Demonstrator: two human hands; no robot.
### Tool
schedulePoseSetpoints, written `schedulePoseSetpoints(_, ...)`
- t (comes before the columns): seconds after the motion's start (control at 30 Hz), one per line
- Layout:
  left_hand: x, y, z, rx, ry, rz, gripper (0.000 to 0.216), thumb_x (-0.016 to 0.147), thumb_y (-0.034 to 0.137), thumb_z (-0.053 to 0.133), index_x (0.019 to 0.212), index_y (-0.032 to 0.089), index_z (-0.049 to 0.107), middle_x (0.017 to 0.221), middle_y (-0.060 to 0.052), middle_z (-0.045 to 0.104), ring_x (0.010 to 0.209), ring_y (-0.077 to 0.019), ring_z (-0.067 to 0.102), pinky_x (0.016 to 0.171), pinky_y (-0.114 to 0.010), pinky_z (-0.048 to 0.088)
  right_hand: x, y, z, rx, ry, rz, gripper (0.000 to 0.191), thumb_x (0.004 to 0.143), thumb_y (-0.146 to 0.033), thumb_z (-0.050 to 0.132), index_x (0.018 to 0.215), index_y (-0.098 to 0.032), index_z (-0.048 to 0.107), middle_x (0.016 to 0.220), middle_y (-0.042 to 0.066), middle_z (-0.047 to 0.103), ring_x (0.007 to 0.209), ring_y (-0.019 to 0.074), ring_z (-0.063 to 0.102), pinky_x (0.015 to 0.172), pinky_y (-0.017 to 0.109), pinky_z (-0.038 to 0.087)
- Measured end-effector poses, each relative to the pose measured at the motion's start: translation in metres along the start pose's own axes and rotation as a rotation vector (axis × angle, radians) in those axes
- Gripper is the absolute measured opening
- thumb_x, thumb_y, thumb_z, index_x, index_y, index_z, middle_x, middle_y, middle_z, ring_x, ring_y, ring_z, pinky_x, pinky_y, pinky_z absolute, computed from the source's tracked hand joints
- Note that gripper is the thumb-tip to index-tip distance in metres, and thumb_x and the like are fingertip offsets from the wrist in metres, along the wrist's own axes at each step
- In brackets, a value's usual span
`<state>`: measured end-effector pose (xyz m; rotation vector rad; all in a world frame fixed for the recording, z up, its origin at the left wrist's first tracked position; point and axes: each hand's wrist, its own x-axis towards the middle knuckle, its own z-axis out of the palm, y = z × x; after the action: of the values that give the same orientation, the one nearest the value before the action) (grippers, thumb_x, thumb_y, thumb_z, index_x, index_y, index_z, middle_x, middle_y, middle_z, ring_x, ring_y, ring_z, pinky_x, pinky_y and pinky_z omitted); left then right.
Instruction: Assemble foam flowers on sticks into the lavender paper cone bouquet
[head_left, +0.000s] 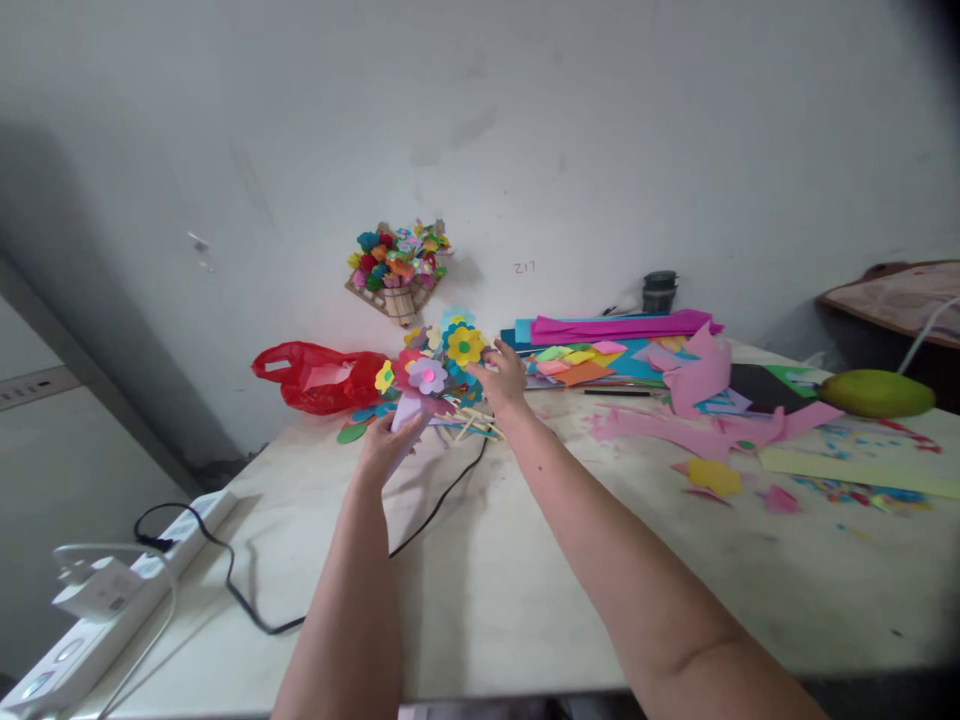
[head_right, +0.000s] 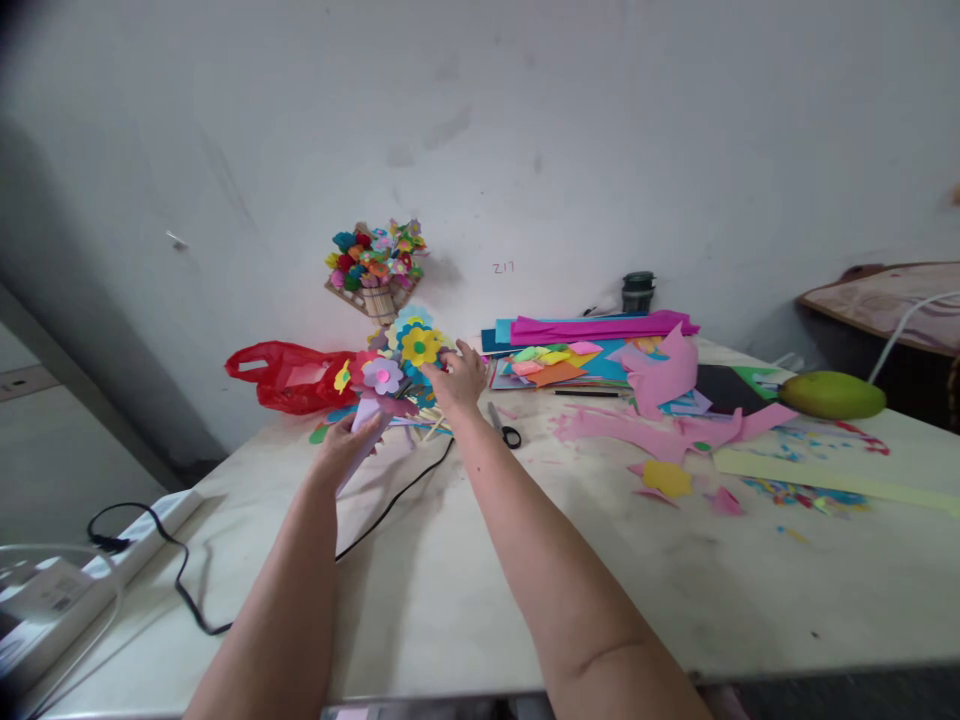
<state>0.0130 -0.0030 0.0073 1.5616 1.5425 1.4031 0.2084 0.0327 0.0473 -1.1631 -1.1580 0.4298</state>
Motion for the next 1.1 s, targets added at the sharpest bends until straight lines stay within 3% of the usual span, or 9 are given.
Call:
schedulePoseSetpoints(0.27,0.000,-0.002,-0.001,-0.016,-0.042,0.005,0.047,0.062,0.052,0.070,0.086,0.011,0.069,0.063,-0.007,0.062,0.047,-0.0126,0.052,0.044,-0.024,0.043,0.000,0.001,-0.001,-0.058,-0.030,-0.136,0.014,0.065,-0.032,0.068,0.074,-0.022,0.067,0.120,0.002,0.060,0.116,0.0227,0.049,0.103,0.039,0.032)
schedulePoseSetpoints(0.57,0.001,-0.003,-0.001,0.013,-0.047,0.010,0.050,0.062,0.056,0.069,0.085,0.011,0.067,0.062,-0.007,0.060,0.049,-0.0128,0.051,0.042,-0.023,0.043,0.001,0.001,-0.003,0.015,0.010,-0.113,0.023,0.064,-0.020,0.063,0.086,-0.021,0.066,0.131,0.004,0.052,0.121,0.0214,0.047,0.105,0.037,0.032)
schedulePoseSetpoints(0.77,0.004,-0.007,0.000,0.020,-0.019,0.009,0.050,0.062,0.054,0.070,0.088,0.013,0.068,0.065,-0.008,0.061,0.050,-0.0128,0.053,0.044,-0.023,0.043,-0.003,-0.007,-0.008,0.077,0.080,-0.160,0.006,0.071,-0.027,0.061,0.070,-0.021,0.063,0.133,0.003,0.051,0.124,0.0196,0.044,0.107,0.035,0.029)
schedulePoseSetpoints(0.93,-0.001,0.002,0.000,0.051,0.011,-0.022,0.051,0.060,0.055,0.071,0.087,0.012,0.067,0.066,-0.007,0.062,0.052,-0.0130,0.054,0.045,-0.023,0.043,-0.002,-0.004,-0.007,0.060,0.104,-0.213,0.024,0.072,-0.032,0.064,0.054,-0.019,0.056,0.124,0.005,0.060,0.115,0.0219,0.052,0.101,0.037,0.034)
schedulePoseSetpoints(1.1,-0.003,0.007,-0.002,0.077,0.030,-0.052,0.057,0.061,0.058,0.069,0.091,0.010,0.066,0.065,-0.006,0.061,0.053,-0.0129,0.053,0.046,-0.023,0.043,-0.006,-0.006,-0.010,-0.096,0.187,-0.272,0.020,0.073,-0.032,0.067,0.057,-0.020,0.063,0.105,0.006,0.066,0.100,0.0213,0.055,0.092,0.037,0.037)
